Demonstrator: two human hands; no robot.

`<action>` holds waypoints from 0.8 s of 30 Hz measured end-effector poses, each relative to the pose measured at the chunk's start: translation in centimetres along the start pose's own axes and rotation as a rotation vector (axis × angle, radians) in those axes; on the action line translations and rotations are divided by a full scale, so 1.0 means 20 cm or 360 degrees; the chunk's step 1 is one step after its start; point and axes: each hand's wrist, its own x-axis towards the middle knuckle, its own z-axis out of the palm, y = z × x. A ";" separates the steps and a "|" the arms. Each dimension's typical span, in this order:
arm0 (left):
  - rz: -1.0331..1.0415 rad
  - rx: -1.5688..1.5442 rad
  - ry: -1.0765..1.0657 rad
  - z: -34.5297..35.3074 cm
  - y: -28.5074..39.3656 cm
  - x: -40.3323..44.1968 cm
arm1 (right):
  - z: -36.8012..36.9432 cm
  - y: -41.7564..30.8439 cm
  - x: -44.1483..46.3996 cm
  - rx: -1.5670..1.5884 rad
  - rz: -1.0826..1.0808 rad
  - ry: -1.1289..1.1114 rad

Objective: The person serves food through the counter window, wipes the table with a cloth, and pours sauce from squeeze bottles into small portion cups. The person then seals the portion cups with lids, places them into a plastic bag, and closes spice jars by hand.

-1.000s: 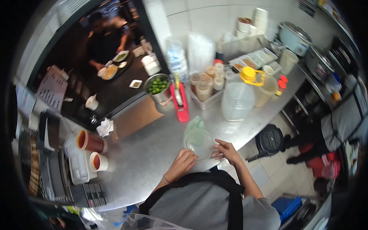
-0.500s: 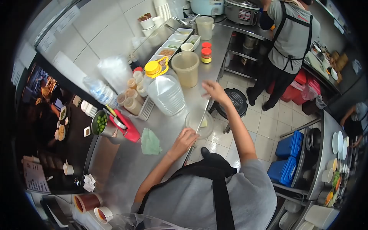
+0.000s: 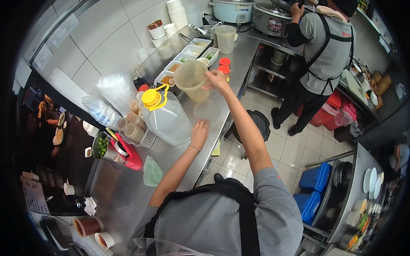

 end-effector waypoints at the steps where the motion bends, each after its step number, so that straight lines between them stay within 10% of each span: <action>1: -0.0013 -0.0006 0.0000 -0.03 0.01 0.04 | -0.02 -0.02 -0.02 0.0010 -0.0093 0.0012; 11: -0.0293 -0.0526 -0.0375 -0.57 0.02 -0.37 | -0.08 0.18 -0.04 -0.0069 0.0035 0.0033; 17: -0.0847 0.0847 0.0088 -0.92 -0.14 -1.01 | -0.07 0.21 -0.07 -0.0264 -0.0137 0.0159; 24: -0.1335 -0.0178 0.0413 -1.02 -0.27 -1.15 | 0.08 -0.02 -0.45 -0.0531 -0.0909 0.0567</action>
